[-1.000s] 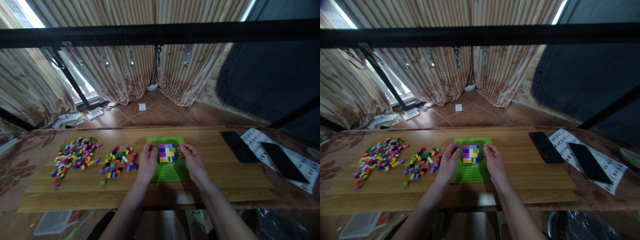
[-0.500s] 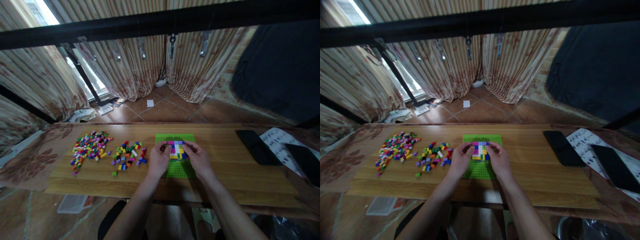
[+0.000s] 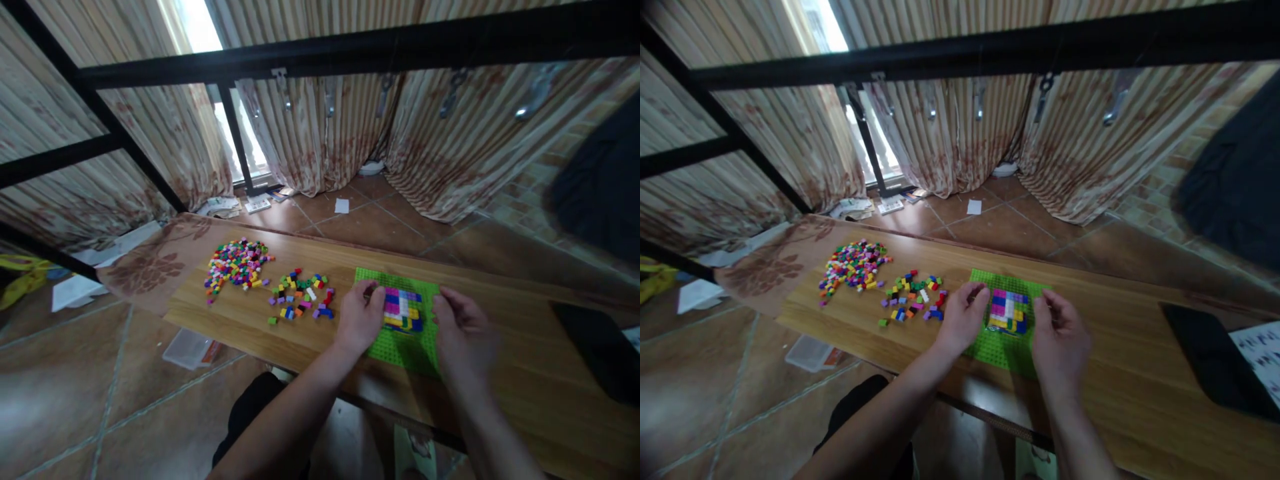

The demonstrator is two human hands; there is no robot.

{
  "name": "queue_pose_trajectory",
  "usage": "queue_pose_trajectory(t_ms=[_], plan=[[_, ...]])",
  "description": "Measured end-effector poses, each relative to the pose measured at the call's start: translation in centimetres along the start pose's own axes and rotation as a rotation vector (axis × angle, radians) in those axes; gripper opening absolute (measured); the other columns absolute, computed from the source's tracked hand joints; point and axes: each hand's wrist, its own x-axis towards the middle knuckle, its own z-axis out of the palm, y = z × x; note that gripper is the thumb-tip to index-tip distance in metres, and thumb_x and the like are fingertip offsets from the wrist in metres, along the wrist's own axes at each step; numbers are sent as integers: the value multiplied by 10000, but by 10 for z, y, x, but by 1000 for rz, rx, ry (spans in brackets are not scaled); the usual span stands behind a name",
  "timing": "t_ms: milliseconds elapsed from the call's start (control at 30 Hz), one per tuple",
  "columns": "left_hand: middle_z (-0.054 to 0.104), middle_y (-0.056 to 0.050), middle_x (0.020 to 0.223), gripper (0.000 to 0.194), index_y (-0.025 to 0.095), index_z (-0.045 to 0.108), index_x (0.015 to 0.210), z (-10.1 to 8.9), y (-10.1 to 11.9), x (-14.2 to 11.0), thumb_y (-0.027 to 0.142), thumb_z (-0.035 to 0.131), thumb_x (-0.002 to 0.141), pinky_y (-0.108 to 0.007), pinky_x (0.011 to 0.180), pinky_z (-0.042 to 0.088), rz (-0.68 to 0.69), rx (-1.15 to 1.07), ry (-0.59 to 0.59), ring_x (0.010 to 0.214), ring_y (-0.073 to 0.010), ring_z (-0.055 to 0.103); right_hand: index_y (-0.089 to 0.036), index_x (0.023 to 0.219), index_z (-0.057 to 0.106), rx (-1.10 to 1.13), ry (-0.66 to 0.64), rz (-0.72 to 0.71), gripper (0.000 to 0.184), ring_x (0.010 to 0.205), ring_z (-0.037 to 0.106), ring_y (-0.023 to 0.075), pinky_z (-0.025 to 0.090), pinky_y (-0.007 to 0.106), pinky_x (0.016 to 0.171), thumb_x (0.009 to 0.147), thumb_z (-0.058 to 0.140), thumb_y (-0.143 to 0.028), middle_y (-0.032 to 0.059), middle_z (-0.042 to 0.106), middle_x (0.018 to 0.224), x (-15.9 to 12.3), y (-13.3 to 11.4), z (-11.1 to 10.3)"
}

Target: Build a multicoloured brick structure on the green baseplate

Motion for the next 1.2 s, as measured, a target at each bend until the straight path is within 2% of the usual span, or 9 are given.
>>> queue_pose_trajectory(t_ms=[67,133,167,333,433,500,667,967,1200], plan=[[684,-51,850,235,164,664,925,-8,3,3,325,505,865,-252,684,475,25,-57,34,754,-149,614,-167,996,695,-12,61,-72,323,745,647,200,516,372,724,806,619,-417,75,701,855,-8,-15,1],[674,-45,846,233,162,664,913,-21,6,10,330,512,856,-235,665,467,43,-130,81,746,-136,598,-175,948,701,-50,60,-143,282,760,649,205,519,374,743,830,598,-410,75,703,854,-22,-30,3],[666,-41,833,229,160,664,908,-29,8,14,329,522,846,-225,646,460,42,-172,106,727,-127,587,-188,930,701,-84,16,-187,259,786,648,208,514,375,767,844,584,-402,73,703,867,-29,-35,4],[572,19,671,223,141,652,889,-78,18,32,309,605,749,-175,515,371,-80,-482,342,521,-56,468,-252,953,676,-110,-405,-394,181,850,643,202,501,361,798,899,508,-288,44,693,915,-63,-42,19],[564,26,661,277,124,649,897,-101,21,34,279,669,667,-168,531,383,-167,-665,346,521,-41,482,-234,976,658,-166,-608,-435,210,858,637,198,496,346,794,911,459,-231,49,683,899,-72,-35,32],[563,32,654,306,119,648,897,-109,21,32,249,695,625,-169,536,393,-209,-730,316,521,-39,491,-211,1003,642,-226,-681,-414,219,880,630,201,492,344,799,903,447,-209,63,674,926,-74,-30,40],[568,37,652,300,117,644,883,-119,20,29,205,702,602,-163,536,409,-224,-761,295,521,-34,502,-207,1063,614,-356,-755,-386,252,925,607,216,472,359,832,873,452,-173,70,654,979,-80,-24,56],[596,31,670,310,113,649,897,-125,22,29,190,711,602,-160,551,421,-249,-740,251,531,-33,524,-221,1128,581,-511,-785,-405,275,963,576,241,458,372,847,864,507,-192,68,628,1016,-80,-28,72],[603,24,662,319,108,658,885,-124,23,29,176,724,580,-159,543,417,-276,-739,242,532,-37,520,-234,1042,606,-583,-808,-406,195,954,577,229,465,350,817,869,536,-180,62,607,1013,-79,-33,75]])
